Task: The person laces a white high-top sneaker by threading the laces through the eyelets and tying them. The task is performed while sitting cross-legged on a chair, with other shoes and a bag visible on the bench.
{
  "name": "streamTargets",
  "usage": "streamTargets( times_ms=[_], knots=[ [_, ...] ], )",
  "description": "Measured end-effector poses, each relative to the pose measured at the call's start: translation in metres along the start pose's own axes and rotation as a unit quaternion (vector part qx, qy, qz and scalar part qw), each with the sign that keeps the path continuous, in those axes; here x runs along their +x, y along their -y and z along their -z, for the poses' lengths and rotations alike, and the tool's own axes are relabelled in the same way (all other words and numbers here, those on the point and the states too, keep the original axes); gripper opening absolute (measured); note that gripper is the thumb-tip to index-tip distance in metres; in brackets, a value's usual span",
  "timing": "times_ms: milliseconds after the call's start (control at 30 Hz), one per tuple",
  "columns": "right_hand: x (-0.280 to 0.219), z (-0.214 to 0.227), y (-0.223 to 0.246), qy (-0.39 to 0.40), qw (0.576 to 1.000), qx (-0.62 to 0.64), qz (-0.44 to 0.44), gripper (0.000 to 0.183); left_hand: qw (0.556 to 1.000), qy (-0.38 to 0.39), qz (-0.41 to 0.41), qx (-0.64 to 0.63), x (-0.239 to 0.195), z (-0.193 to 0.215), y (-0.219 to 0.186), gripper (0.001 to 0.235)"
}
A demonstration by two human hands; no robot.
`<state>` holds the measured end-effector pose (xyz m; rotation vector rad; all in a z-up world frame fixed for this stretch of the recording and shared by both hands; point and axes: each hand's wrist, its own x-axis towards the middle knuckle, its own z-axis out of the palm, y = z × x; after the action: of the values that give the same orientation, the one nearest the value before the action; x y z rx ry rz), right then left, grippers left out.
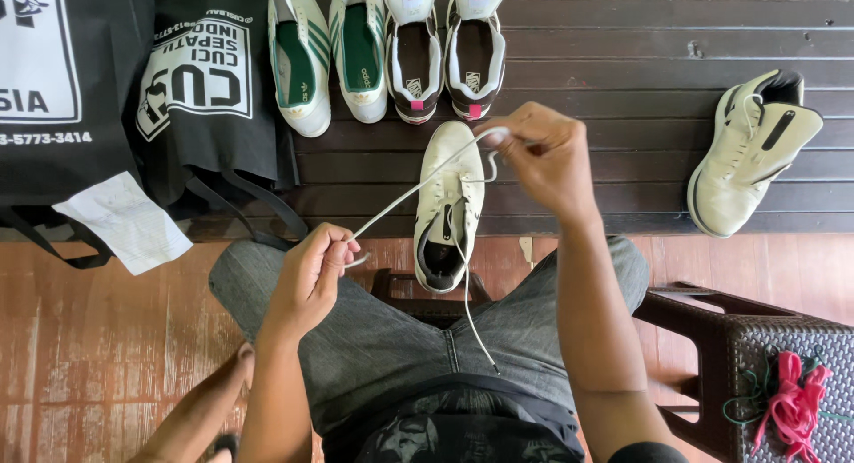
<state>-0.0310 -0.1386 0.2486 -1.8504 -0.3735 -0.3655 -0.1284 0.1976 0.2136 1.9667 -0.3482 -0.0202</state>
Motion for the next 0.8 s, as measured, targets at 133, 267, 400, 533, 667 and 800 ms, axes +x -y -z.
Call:
streamTargets(
  times_ms=[133, 267, 400, 533, 667, 800],
  knots=[
    [0.007, 0.019, -0.026, -0.102, 0.995, 0.001, -0.003, 0.026, 0.998, -0.026, -0.03, 0.053, -0.005, 0.005, 0.04, 0.021],
    [0.016, 0.031, -0.03, -0.169, 0.979, 0.049, -0.106, 0.027, 0.992, 0.009, 0.059, 0.109, -0.024, 0.015, 0.077, 0.021],
    [0.029, 0.033, -0.03, -0.17, 0.972, 0.048, -0.152, 0.033, 0.982, 0.017, 0.153, 0.107, -0.047, 0.021, 0.097, 0.02],
    [0.042, 0.031, -0.035, -0.174, 0.969, 0.06, -0.166, 0.032, 0.977, 0.004, 0.165, 0.136, -0.047, 0.017, 0.098, 0.02],
    [0.053, 0.029, -0.063, -0.173, 0.976, 0.037, -0.123, 0.029, 0.961, 0.023, 0.253, 0.114, -0.03, 0.0, 0.102, 0.023],
    [0.025, -0.002, -0.131, -0.174, 0.97, -0.158, 0.057, 0.106, 0.928, 0.001, 0.318, -0.193, 0.022, -0.041, 0.072, 0.029]
  ],
)
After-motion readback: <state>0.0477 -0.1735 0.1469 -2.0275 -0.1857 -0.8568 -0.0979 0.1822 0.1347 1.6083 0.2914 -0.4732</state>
